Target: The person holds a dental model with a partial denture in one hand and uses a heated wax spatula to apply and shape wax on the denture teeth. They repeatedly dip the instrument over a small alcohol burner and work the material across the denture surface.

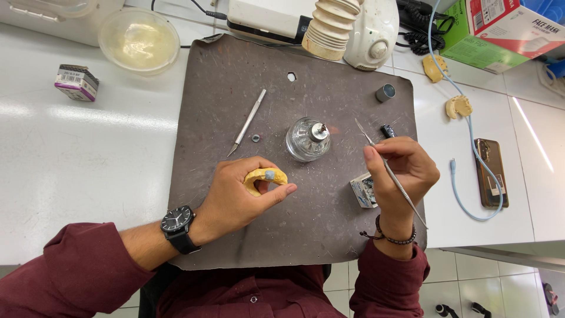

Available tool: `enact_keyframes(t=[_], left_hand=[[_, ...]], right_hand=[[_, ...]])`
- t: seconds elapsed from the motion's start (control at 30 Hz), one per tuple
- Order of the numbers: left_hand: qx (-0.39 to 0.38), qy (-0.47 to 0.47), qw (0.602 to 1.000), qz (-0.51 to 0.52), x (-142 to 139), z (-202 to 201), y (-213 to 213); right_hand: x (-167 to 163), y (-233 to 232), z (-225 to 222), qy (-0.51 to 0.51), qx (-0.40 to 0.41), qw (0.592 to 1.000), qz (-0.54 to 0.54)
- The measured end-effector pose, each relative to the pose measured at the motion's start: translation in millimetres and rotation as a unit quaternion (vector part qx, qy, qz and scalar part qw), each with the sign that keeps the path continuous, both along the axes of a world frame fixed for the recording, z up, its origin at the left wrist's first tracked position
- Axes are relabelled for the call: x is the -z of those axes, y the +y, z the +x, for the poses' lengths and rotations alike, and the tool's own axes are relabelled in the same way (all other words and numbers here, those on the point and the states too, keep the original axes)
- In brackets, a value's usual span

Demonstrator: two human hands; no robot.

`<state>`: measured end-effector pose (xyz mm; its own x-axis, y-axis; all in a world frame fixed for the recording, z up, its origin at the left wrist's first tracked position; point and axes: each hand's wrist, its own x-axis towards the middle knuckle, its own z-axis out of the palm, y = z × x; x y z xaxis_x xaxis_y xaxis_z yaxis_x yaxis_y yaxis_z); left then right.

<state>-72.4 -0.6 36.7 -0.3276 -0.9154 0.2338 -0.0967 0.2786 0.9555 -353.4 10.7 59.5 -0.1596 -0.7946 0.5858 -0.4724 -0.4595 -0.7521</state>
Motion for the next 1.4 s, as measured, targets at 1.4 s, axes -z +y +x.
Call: enact_keyframes(t=[1.4], left_hand=[[-0.015,-0.020,0.999,-0.029,1.0,-4.6,-2.3]], right_hand=[[9.4,-1.7,20.2,0.195,-0.023,0.978,-0.072]])
